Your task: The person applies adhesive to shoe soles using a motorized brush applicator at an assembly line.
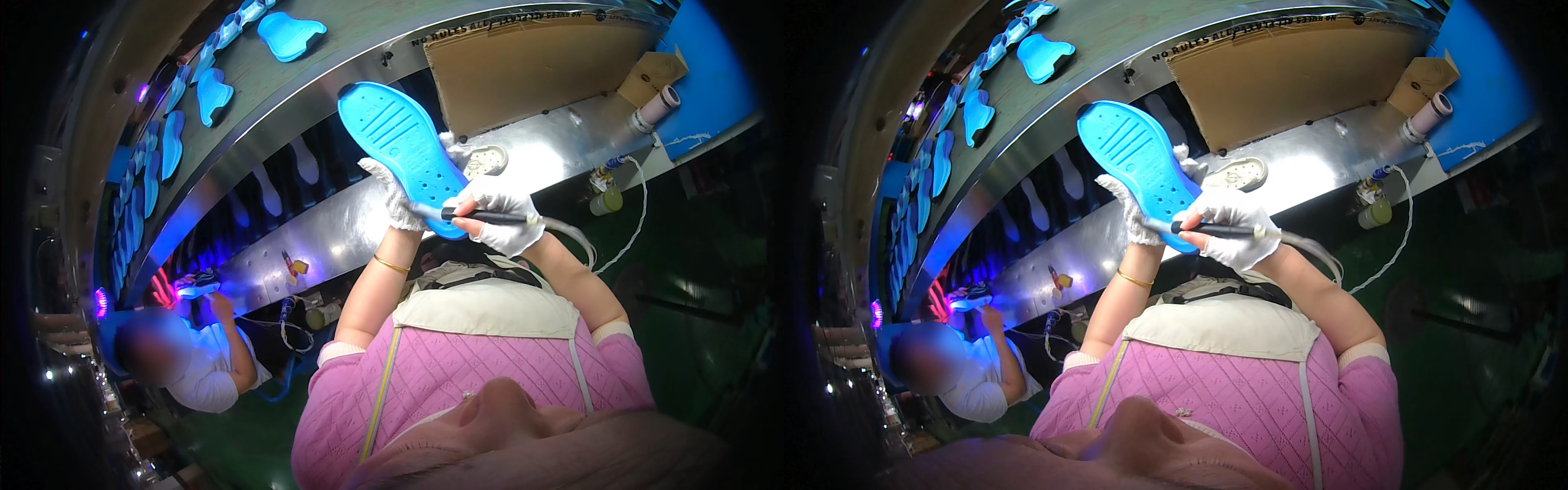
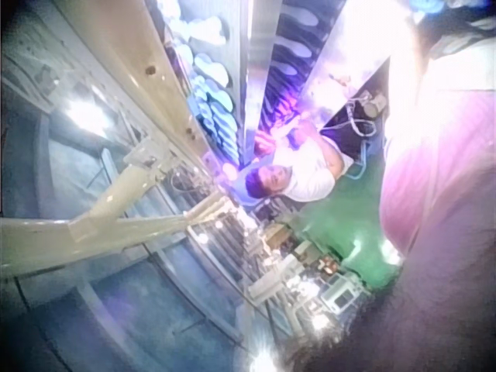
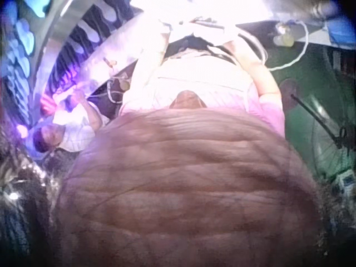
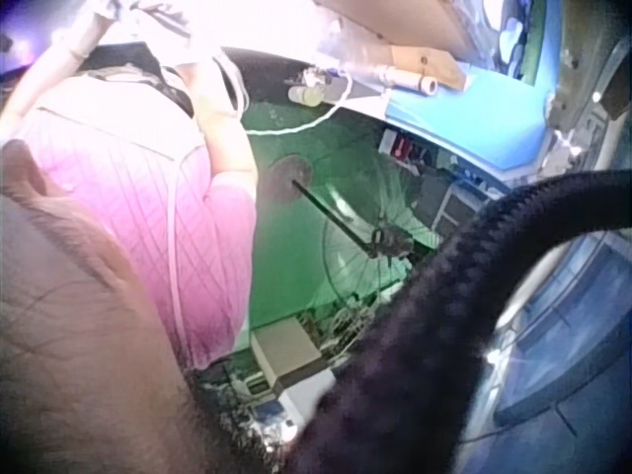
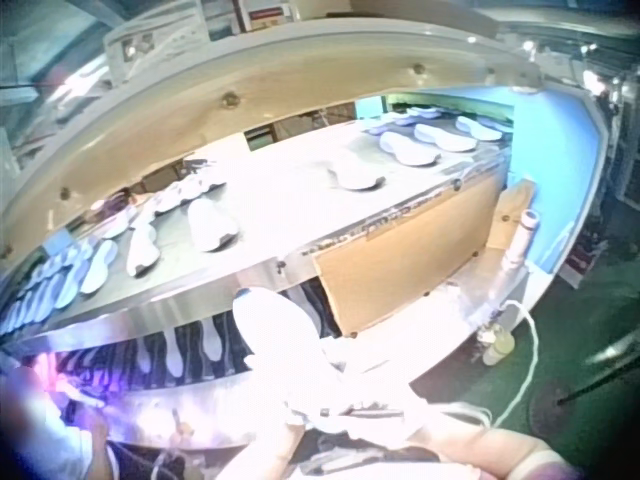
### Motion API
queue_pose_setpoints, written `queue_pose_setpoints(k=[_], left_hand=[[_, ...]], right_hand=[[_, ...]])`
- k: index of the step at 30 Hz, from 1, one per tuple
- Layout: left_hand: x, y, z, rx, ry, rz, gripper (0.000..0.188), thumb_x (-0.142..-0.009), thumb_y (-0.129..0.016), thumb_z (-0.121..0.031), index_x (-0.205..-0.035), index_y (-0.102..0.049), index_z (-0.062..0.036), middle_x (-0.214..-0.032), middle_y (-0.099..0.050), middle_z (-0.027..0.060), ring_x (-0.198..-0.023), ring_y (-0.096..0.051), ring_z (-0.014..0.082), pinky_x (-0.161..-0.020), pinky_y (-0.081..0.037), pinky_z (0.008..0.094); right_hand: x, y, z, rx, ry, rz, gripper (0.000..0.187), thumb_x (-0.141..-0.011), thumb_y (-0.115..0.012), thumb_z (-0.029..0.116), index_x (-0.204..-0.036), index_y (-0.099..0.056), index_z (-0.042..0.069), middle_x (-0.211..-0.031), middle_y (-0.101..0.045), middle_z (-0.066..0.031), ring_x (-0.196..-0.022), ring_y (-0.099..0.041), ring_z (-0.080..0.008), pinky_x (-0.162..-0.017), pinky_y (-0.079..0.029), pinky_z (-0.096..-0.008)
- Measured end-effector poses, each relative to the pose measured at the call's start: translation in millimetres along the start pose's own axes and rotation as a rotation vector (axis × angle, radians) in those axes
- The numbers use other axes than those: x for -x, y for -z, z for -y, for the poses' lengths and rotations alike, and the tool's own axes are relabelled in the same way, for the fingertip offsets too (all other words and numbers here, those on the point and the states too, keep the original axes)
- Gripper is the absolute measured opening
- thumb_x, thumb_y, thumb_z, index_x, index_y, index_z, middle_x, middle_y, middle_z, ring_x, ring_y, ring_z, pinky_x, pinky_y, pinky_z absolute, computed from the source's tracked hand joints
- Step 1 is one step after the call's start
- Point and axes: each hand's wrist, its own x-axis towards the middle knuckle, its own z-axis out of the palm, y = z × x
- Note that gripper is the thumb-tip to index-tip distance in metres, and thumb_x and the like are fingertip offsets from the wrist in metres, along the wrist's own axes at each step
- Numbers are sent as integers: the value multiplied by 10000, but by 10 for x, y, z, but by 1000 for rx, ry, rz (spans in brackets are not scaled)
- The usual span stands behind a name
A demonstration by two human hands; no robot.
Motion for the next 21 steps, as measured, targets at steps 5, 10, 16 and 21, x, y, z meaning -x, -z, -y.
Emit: queue_pose_setpoints(k=[5, 10, 16, 21], left_hand=[[-86, -47, -108, 130, -95, 111, 1187, -572, -418, -916, -1360, -375, -30, -1232, -546, 173, -1027, -594, 332, -1011, -414, 514], [-207, -2, -154, 258, -160, 398, 1252, -538, -441, -916, -1387, -350, -1, -1317, -500, 224, -1138, -554, 375, -1020, -406, 538], [-164, 56, -316, 24, -122, 424, 1231, -543, -516, -871, -1429, -295, -46, -1336, -475, 231, -1196, -520, 372, -973, -472, 523], [-148, -29, -451, -300, -24, 365, 1206, -516, -563, -853, -1355, -412, 1, -1284, -524, 204, -1166, -553, 325, -923, -519, 466]], right_hand=[[-11, -32, 43, -231, -157, -198, 98, -822, -661, -29, -902, -643, 24, -925, -671, -109, -694, -618, -108, -629, -512, -228], [11, 9, 4, -543, -557, -39, 88, -809, -665, -17, -876, -626, 24, -905, -669, -121, -669, -627, -120, -581, -511, -227], [18, 33, -45, -226, -394, -149, 100, -786, -694, 22, -863, -633, 44, -802, -647, -55, -720, -598, -106, -677, -486, -242], [-88, 90, -100, -445, -596, -9, 107, -745, -718, 10, -820, -642, 8, -852, -646, -106, -773, -614, -168, -720, -507, -277]])
